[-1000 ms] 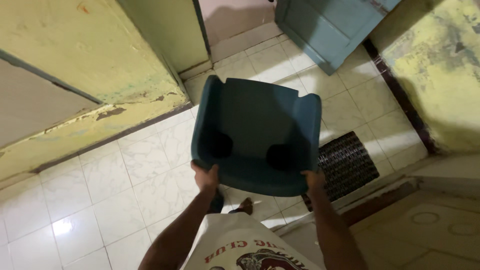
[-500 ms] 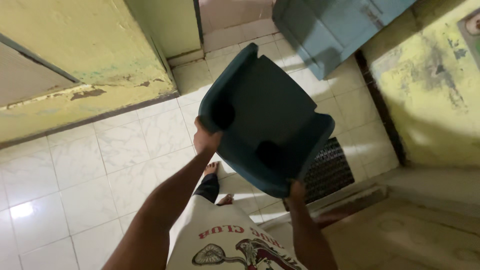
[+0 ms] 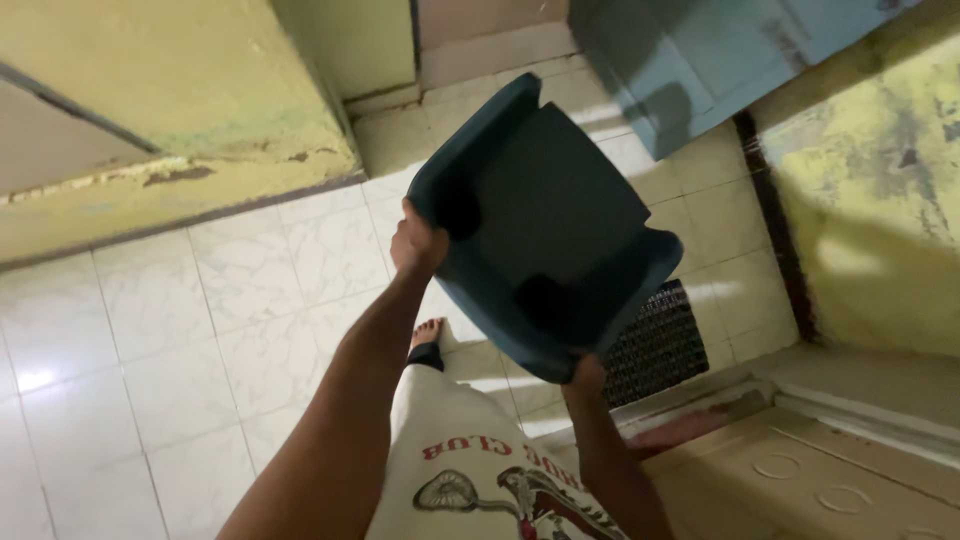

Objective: The person carries a blue plastic chair by hand from a tiled room into an adjacent room and places it on the floor. The chair is held with both hands and moved across the threshold without using any tools.

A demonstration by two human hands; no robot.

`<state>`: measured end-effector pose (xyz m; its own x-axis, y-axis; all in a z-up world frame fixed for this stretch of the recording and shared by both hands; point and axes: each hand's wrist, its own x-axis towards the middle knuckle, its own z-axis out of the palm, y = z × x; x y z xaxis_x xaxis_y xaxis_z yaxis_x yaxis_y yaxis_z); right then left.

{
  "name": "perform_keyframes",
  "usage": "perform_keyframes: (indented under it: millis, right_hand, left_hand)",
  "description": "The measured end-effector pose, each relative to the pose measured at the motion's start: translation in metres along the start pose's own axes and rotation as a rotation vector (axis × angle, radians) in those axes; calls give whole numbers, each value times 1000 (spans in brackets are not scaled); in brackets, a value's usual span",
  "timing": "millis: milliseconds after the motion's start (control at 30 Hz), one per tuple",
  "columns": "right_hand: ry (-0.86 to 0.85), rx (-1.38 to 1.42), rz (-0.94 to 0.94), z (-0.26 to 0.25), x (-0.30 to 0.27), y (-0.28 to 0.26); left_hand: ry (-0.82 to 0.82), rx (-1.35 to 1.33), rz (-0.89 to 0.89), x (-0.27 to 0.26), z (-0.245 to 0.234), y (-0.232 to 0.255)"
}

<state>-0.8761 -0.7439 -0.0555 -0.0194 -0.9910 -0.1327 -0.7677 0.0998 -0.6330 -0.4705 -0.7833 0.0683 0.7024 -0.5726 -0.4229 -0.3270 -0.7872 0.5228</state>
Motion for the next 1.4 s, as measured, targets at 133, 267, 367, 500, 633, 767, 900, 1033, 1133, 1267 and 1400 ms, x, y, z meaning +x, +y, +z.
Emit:
perform_keyframes:
  millis: [133,267,367,500,633,767,900,1033,1133,1267,1400]
  right_hand:
    - [-186,-287,-71,3,1,-19]
    - [-279,-383,3,8,9,-43]
    - [-282,-370,12,20,19,-56]
    - [-332,-321,119,23,26,-53]
    - [-340,-231,237,37,39,-61]
    - [-320,-172,317,30,55,-59]
    - [-257,-168,281,16,95,-58]
    - [-176,-246,137,-10,148,-64]
    - [-106,34,281,-26,187,-84]
    - [-34,8,671,-45,244,-105]
    - [-107,135,660,-70,280,-93]
  left_hand:
    - [-41,-6,-33,24,-6,-1]
    - [-76,-33,-35,42,-12,-6]
    - [-92,-34,-39,61,-18,-9]
    - [-110,-88,-33,69,-11,-21]
    - [-90,-151,6,77,-21,-28]
    - [-32,-192,5,77,-26,-34]
    - [-7,-261,-38,81,-20,-35]
    - [39,-320,-102,71,5,-35]
    - [80,-345,-129,71,23,-29]
    - [173,-386,-160,57,53,-7]
    - [181,-422,-255,39,75,35]
